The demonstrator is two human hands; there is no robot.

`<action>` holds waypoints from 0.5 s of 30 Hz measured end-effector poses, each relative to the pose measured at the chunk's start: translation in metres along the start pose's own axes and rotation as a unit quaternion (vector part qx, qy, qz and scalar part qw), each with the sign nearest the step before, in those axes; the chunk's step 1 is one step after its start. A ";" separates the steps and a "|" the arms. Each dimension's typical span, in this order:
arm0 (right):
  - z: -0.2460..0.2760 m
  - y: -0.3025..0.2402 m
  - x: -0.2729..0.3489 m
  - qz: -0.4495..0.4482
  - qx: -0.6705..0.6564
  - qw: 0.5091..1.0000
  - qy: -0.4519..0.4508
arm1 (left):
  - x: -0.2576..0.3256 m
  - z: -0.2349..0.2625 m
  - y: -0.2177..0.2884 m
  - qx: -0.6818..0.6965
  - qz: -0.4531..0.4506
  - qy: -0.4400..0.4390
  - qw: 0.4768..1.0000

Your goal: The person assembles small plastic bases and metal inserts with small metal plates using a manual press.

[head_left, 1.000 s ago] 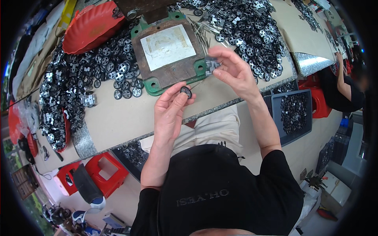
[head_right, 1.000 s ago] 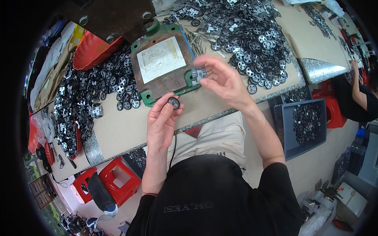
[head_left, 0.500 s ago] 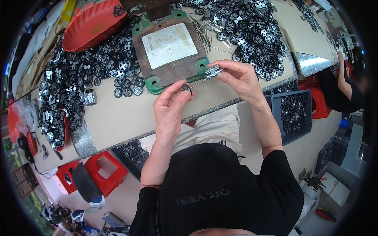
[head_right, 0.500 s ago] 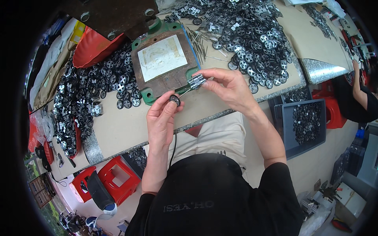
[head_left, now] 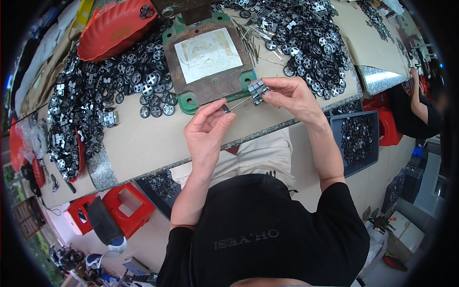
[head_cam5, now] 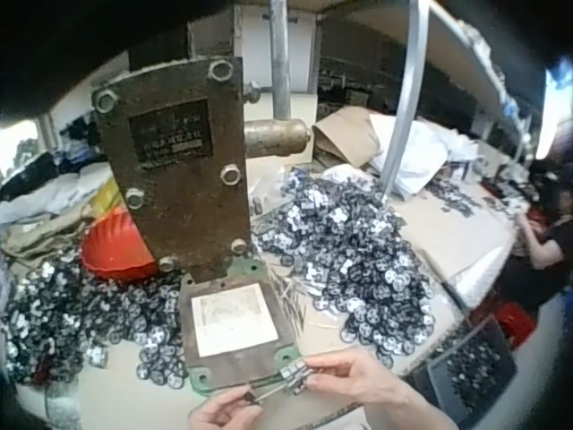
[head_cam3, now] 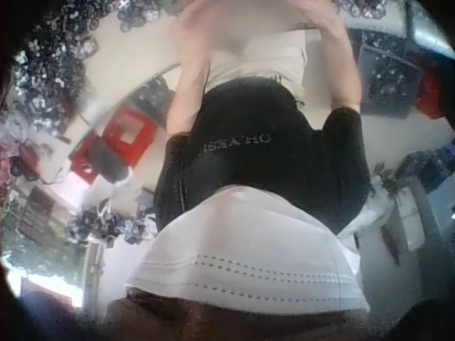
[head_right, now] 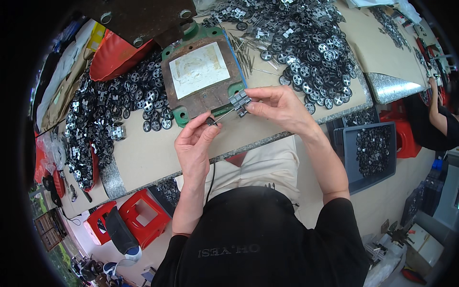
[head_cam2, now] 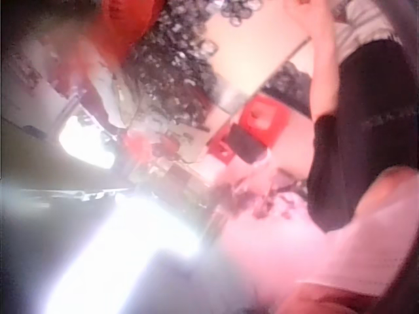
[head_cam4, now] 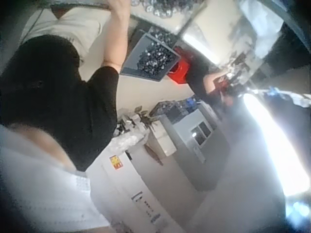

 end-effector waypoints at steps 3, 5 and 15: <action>-0.001 0.006 0.001 -0.039 -0.011 0.999 -0.029 | 0.001 -0.001 0.001 -0.016 -0.007 -0.002 1.000; 0.000 0.006 -0.001 -0.034 -0.002 0.999 0.002 | 0.001 -0.001 0.002 -0.018 -0.008 -0.005 1.000; 0.004 0.012 -0.003 -0.038 -0.007 0.999 0.001 | 0.000 0.000 -0.001 -0.001 0.008 0.000 1.000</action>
Point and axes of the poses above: each hand's wrist, its own x-axis away from the middle knuckle, its own z-axis out of the back of the hand, y = z × x, the point moved 7 cm from there along -x, towards the middle knuckle, and after that the axes turned 6 degrees about x, right-handed, at the moved point
